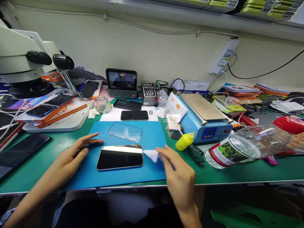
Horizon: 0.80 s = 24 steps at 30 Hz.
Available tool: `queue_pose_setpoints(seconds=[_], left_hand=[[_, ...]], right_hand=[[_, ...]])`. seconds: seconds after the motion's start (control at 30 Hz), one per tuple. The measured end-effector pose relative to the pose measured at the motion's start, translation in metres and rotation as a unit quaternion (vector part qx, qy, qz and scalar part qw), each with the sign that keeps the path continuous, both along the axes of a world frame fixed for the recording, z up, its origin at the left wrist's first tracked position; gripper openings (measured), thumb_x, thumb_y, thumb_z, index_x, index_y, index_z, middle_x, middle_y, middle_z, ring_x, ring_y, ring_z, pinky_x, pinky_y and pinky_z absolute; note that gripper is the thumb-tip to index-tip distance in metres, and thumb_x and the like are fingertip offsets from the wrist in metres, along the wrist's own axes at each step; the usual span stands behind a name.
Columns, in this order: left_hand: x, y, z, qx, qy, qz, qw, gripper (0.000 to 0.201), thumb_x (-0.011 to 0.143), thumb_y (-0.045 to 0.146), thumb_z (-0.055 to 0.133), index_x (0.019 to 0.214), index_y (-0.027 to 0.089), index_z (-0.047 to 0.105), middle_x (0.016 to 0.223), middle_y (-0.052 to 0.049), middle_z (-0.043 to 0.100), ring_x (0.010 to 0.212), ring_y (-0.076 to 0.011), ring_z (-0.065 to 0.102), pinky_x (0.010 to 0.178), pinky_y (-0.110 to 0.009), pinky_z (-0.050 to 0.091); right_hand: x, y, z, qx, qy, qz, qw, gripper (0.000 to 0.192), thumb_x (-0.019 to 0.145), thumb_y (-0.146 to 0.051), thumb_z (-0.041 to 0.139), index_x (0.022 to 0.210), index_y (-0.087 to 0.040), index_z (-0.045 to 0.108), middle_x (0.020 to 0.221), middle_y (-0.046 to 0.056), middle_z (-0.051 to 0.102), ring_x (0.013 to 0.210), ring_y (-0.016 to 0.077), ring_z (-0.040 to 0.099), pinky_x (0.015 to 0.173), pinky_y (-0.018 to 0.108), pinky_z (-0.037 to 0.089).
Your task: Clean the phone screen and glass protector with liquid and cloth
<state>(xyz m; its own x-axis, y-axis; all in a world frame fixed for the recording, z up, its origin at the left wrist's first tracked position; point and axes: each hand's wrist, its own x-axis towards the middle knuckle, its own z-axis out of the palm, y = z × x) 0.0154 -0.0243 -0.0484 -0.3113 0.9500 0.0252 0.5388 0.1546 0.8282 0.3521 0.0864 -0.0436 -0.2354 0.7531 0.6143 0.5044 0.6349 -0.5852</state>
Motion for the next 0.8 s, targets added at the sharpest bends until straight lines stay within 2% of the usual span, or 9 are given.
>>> queue_pose_setpoints(seconds=[0.07, 0.13, 0.2, 0.3, 0.4, 0.47, 0.57, 0.67, 0.8], left_hand=[[0.001, -0.001, 0.004, 0.017, -0.004, 0.016, 1.000, 0.049, 0.107, 0.046, 0.046, 0.154, 0.036, 0.054, 0.140, -0.003, 0.075, 0.135, -0.0332, 0.065, 0.110, -0.048, 0.053], [0.001, -0.001, 0.012, 0.029, -0.002, 0.036, 0.999, 0.046, 0.107, 0.049, 0.048, 0.149, 0.036, 0.060, 0.135, -0.003, 0.079, 0.132, -0.0338, 0.068, 0.107, -0.046, 0.055], [0.001, 0.003, 0.022, 0.032, 0.028, 0.033, 0.999, 0.045, 0.106, 0.053, 0.052, 0.146, 0.035, 0.064, 0.133, -0.003, 0.079, 0.126, -0.0350, 0.071, 0.099, -0.043, 0.060], [-0.001, 0.022, 0.036, 0.048, 0.136, -0.033, 0.989, 0.044, 0.103, 0.054, 0.059, 0.143, 0.037, 0.069, 0.139, -0.003, 0.076, 0.121, -0.0342, 0.074, 0.098, -0.043, 0.061], [-0.007, 0.054, 0.043, 0.075, 0.239, -0.151, 0.956, 0.045, 0.107, 0.048, 0.056, 0.150, 0.034, 0.063, 0.152, -0.005, 0.067, 0.139, -0.0311, 0.063, 0.120, -0.050, 0.048], [-0.013, 0.077, 0.042, 0.075, 0.271, -0.226, 0.933, 0.051, 0.106, 0.047, 0.061, 0.154, 0.032, 0.059, 0.161, -0.008, 0.059, 0.148, -0.0322, 0.056, 0.124, -0.053, 0.044], [-0.021, 0.102, 0.035, 0.071, 0.277, -0.270, 0.919, 0.055, 0.101, 0.048, 0.069, 0.153, 0.031, 0.059, 0.161, -0.009, 0.060, 0.149, -0.0312, 0.055, 0.125, -0.050, 0.043], [-0.023, 0.114, 0.027, 0.067, 0.281, -0.278, 0.916, 0.046, 0.103, 0.048, 0.065, 0.146, 0.029, 0.067, 0.157, -0.011, 0.064, 0.145, -0.0339, 0.059, 0.124, -0.055, 0.041], [-0.017, 0.115, 0.022, 0.068, 0.264, -0.252, 0.928, 0.037, 0.104, 0.045, 0.060, 0.133, 0.027, 0.075, 0.152, -0.013, 0.067, 0.143, -0.0376, 0.060, 0.124, -0.061, 0.039]], right_hand=[[0.000, 0.015, 0.005, -0.105, 0.106, -0.053, 0.987, 0.019, 0.103, -0.033, 0.067, 0.115, -0.027, 0.081, 0.112, 0.004, 0.084, 0.102, 0.0244, 0.081, 0.086, 0.033, 0.067], [-0.004, 0.026, 0.008, -0.177, 0.164, -0.030, 0.970, 0.026, 0.103, -0.039, 0.065, 0.119, -0.025, 0.079, 0.111, 0.006, 0.084, 0.095, 0.0239, 0.081, 0.077, 0.032, 0.067], [-0.009, 0.032, 0.008, -0.208, 0.155, 0.015, 0.966, 0.027, 0.100, -0.039, 0.065, 0.116, -0.024, 0.082, 0.107, 0.007, 0.084, 0.091, 0.0238, 0.080, 0.077, 0.032, 0.066], [-0.011, 0.036, 0.006, -0.217, 0.123, 0.043, 0.967, 0.025, 0.098, -0.036, 0.066, 0.108, -0.025, 0.085, 0.106, 0.007, 0.084, 0.097, 0.0252, 0.079, 0.087, 0.036, 0.065], [-0.007, 0.037, 0.002, -0.217, 0.115, 0.046, 0.968, 0.032, 0.101, -0.031, 0.058, 0.123, -0.027, 0.081, 0.127, 0.006, 0.080, 0.122, 0.0272, 0.073, 0.108, 0.044, 0.058], [-0.004, 0.039, -0.002, -0.216, 0.105, 0.052, 0.969, 0.038, 0.101, -0.028, 0.055, 0.133, -0.029, 0.077, 0.144, 0.006, 0.073, 0.140, 0.0280, 0.064, 0.121, 0.050, 0.049], [-0.004, 0.040, -0.005, -0.212, 0.102, 0.064, 0.970, 0.037, 0.104, -0.033, 0.055, 0.136, -0.030, 0.074, 0.153, 0.006, 0.067, 0.150, 0.0287, 0.055, 0.127, 0.054, 0.041], [-0.005, 0.039, -0.004, -0.210, 0.113, 0.064, 0.969, 0.035, 0.106, -0.041, 0.057, 0.133, -0.030, 0.076, 0.150, 0.007, 0.069, 0.148, 0.0292, 0.057, 0.125, 0.053, 0.044], [-0.007, 0.036, 0.000, -0.218, 0.123, 0.061, 0.966, 0.034, 0.105, -0.044, 0.058, 0.128, -0.028, 0.078, 0.138, 0.008, 0.076, 0.132, 0.0295, 0.069, 0.115, 0.050, 0.055]])
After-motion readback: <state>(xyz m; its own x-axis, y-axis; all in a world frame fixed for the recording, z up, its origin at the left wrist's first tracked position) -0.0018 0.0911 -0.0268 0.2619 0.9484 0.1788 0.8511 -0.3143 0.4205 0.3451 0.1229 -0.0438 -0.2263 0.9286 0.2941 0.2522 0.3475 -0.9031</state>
